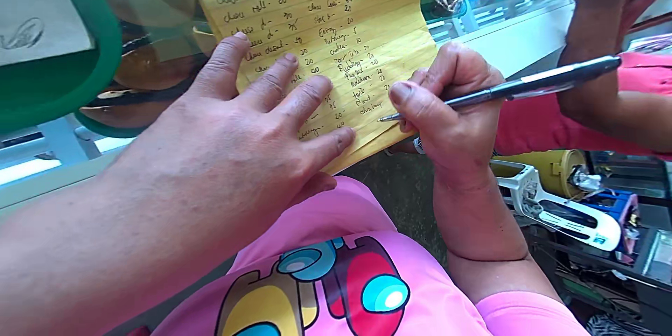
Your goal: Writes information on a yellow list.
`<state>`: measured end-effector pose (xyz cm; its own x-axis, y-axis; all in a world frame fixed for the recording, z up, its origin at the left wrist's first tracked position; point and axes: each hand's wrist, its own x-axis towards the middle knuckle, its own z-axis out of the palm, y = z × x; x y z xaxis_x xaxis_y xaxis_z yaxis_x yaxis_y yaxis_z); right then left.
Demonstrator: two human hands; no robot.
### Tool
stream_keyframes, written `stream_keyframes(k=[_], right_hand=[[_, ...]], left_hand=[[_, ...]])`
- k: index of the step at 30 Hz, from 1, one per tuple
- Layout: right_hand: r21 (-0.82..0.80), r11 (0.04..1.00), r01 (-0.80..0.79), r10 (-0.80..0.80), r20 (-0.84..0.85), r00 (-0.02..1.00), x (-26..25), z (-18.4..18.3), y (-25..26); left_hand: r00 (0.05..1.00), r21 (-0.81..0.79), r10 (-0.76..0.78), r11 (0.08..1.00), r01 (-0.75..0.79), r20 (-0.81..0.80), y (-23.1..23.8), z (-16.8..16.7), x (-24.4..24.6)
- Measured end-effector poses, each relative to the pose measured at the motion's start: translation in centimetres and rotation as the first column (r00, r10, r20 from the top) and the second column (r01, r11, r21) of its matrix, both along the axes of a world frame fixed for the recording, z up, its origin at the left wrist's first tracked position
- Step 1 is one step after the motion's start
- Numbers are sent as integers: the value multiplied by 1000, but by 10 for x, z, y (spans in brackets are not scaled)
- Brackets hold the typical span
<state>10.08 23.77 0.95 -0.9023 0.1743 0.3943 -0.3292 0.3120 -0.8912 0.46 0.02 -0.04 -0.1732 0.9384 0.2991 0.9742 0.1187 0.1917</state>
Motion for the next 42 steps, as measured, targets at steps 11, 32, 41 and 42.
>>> stream_keyframes(k=[11, 32, 41, 42], right_hand=[[123, 992, 19, -20, 6, 1000, -8, -9, -2], [115, 993, 28, -31, 20, 999, -10, -8, -1], [129, 990, 50, -51, 5, 999, -10, -9, -2], [125, 991, 43, -45, 12, 999, -10, -9, -1]], left_hand=[[1000, -13, -15, 1000, 15, -6, 0, 3, -2], [1000, 11, -23, 1000, 23, 1, 0, 1, -4], [1000, 29, -11, 1000, 11, 5, 1, -2, -3], [1000, 31, -10, 999, 10, 5, 0, -1, -3]])
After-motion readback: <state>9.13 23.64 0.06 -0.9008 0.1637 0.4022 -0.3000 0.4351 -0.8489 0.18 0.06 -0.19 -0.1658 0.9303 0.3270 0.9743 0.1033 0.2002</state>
